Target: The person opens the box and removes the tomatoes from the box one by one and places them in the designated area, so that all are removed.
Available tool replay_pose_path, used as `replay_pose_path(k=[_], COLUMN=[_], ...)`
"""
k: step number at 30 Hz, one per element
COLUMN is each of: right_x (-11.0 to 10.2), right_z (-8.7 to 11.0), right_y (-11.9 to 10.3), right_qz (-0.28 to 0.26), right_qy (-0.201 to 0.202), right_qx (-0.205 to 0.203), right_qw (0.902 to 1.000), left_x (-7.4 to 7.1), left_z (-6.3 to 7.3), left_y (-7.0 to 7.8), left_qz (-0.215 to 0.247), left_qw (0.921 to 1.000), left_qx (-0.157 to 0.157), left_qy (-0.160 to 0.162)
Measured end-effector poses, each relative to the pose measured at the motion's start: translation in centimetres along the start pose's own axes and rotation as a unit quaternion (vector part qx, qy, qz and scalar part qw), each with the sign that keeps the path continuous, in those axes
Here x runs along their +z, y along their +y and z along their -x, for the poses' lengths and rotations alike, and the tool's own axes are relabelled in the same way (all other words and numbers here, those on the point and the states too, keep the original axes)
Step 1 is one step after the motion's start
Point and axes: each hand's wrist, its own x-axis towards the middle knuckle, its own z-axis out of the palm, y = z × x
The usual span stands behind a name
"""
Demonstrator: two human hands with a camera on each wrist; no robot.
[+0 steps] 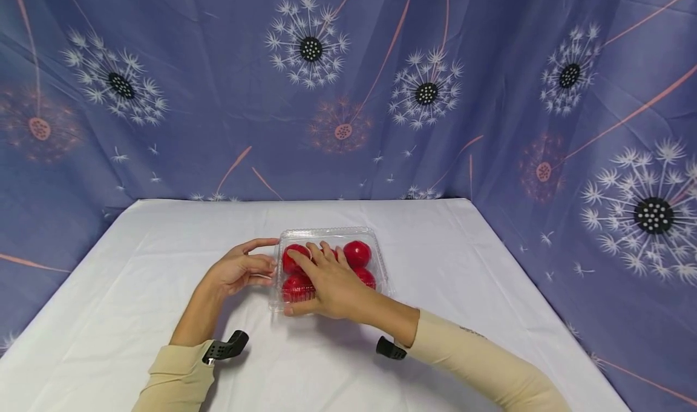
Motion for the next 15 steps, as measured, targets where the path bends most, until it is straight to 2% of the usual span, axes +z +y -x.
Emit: replay_pose_path(k=[6,15], right_x=[-0.6,-2.3], right_z=[0.9,2.8], right_y=[1.0,3.3], right_qz=[-0.003,-0.010], right_qy=[-0.002,0.040], right_qx=[0.012,0.004], right_qw=[0.9999,0.9992], left_x=[0.0,0.0], left_z=[-0.1,0.2], left_y=[0.0,0.3], left_qz=[-0.004,-0.010], left_qw=[1.0000,1.0000], left_qx=[0.003,0.001], left_qy=[-0.002,-0.001])
